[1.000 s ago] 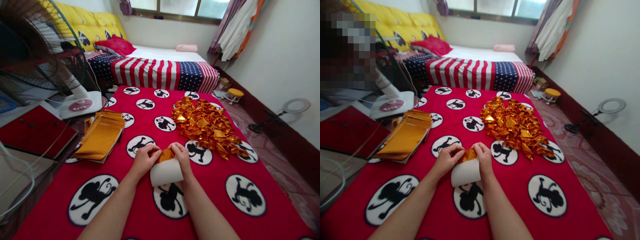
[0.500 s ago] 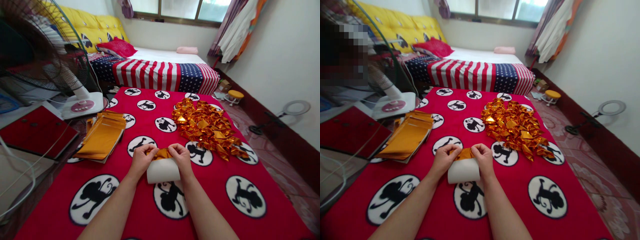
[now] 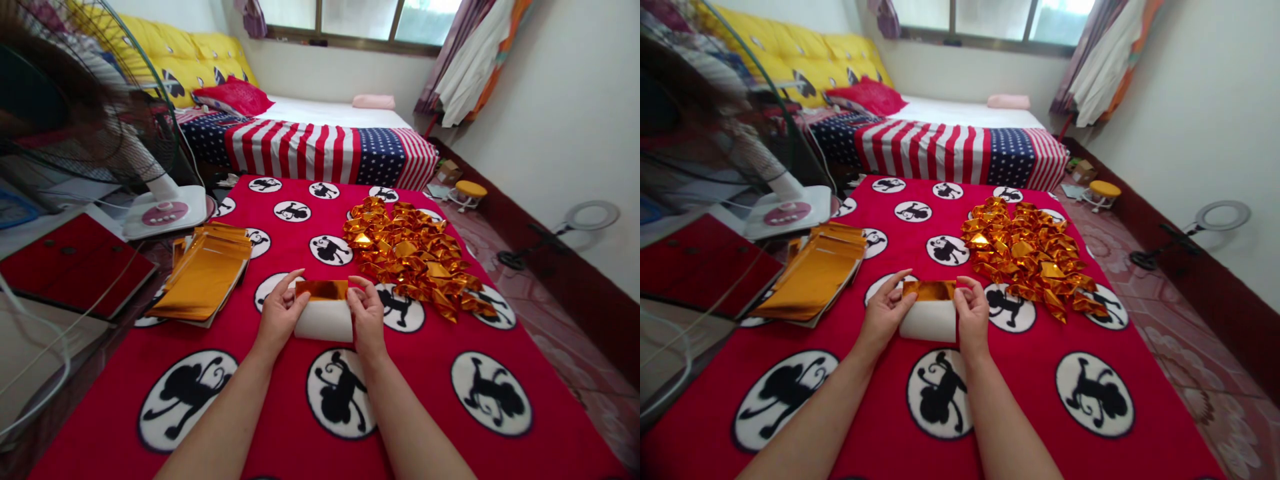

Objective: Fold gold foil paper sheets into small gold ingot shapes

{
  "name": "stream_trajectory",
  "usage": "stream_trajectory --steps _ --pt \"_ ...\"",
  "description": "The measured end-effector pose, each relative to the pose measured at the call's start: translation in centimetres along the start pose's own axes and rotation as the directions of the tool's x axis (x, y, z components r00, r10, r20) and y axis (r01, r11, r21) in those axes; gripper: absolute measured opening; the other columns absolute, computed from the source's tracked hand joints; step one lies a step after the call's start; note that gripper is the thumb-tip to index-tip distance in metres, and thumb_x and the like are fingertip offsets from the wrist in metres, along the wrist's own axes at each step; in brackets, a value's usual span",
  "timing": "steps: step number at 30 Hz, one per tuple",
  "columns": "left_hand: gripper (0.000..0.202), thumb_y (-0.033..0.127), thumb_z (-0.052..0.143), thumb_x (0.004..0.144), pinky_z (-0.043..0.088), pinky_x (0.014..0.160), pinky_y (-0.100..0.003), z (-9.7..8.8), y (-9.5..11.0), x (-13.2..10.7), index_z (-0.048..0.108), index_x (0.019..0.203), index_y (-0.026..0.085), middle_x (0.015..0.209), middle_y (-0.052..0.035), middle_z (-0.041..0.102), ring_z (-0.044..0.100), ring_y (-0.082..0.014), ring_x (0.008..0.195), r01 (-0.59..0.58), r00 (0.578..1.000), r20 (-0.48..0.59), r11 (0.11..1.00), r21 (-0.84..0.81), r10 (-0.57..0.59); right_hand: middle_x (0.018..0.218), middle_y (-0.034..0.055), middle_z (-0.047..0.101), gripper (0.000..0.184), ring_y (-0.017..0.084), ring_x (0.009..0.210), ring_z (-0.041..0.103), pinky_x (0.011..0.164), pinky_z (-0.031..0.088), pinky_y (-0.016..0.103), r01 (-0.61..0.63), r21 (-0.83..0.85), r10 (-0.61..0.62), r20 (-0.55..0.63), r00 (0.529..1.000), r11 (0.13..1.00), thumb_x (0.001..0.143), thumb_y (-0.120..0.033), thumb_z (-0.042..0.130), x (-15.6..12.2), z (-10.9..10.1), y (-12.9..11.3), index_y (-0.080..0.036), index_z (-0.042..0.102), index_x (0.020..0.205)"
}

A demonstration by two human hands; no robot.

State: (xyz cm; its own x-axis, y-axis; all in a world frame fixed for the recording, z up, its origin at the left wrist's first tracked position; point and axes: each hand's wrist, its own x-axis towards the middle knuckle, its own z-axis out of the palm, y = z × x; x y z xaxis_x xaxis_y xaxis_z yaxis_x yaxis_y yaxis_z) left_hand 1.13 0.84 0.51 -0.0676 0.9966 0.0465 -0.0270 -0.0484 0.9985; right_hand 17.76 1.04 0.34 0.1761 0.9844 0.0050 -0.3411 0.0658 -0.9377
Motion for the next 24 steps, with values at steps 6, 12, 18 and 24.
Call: stream_trajectory --steps 6,12,18,24 --pt "0.028 0.033 0.064 0.080 0.052 0.080 -0.025 -0.4 -0.5 0.5 0.072 0.102 0.017 0.104 -0.0076 0.073 0.067 -0.0196 0.095 -0.054 0.990 -0.126 0.993 0.109 0.068 0.096 0.0024 0.069 0.020 0.018 0.088 0.062 0.071 0.045 0.026 0.104 -0.201 -0.076 0.142 0.987 0.974 0.083 -0.020 0.058 0.1 -0.6 0.2 -0.024 0.071 0.096" --pt "0.025 0.034 0.068 0.077 0.050 0.076 -0.026 -0.7 -0.2 0.5 0.075 0.092 0.016 0.096 -0.0076 0.074 0.067 -0.0211 0.091 0.013 0.989 -0.146 0.999 0.048 -0.006 0.094 0.0024 0.066 0.027 0.017 0.090 0.061 0.077 0.045 0.027 0.240 -0.266 -0.181 0.228 0.957 0.934 0.078 -0.009 0.054 0.7 -1.0 0.4 -0.024 0.073 0.090" --pt "0.029 0.036 0.073 0.071 0.047 0.071 -0.025 -0.8 0.2 0.5 0.076 0.090 0.014 0.095 -0.0087 0.074 0.065 -0.0214 0.088 0.077 0.984 -0.156 0.992 -0.100 -0.092 0.091 0.0029 0.066 0.023 0.018 0.089 0.061 0.075 0.045 0.027 0.256 -0.246 -0.191 0.261 0.946 0.935 0.075 -0.009 0.059 1.1 -1.3 0.2 -0.024 0.074 0.086" --pt "0.036 0.041 0.064 0.078 0.046 0.062 -0.023 -0.8 0.6 0.3 0.074 0.098 0.013 0.097 -0.0092 0.074 0.066 -0.0205 0.083 0.133 0.983 -0.079 0.944 -0.301 -0.164 0.091 0.0028 0.066 0.016 0.018 0.087 0.061 0.073 0.045 0.027 0.212 -0.218 -0.157 0.245 0.957 0.953 0.076 -0.016 0.065 0.9 -1.1 0.0 -0.024 0.075 0.086"
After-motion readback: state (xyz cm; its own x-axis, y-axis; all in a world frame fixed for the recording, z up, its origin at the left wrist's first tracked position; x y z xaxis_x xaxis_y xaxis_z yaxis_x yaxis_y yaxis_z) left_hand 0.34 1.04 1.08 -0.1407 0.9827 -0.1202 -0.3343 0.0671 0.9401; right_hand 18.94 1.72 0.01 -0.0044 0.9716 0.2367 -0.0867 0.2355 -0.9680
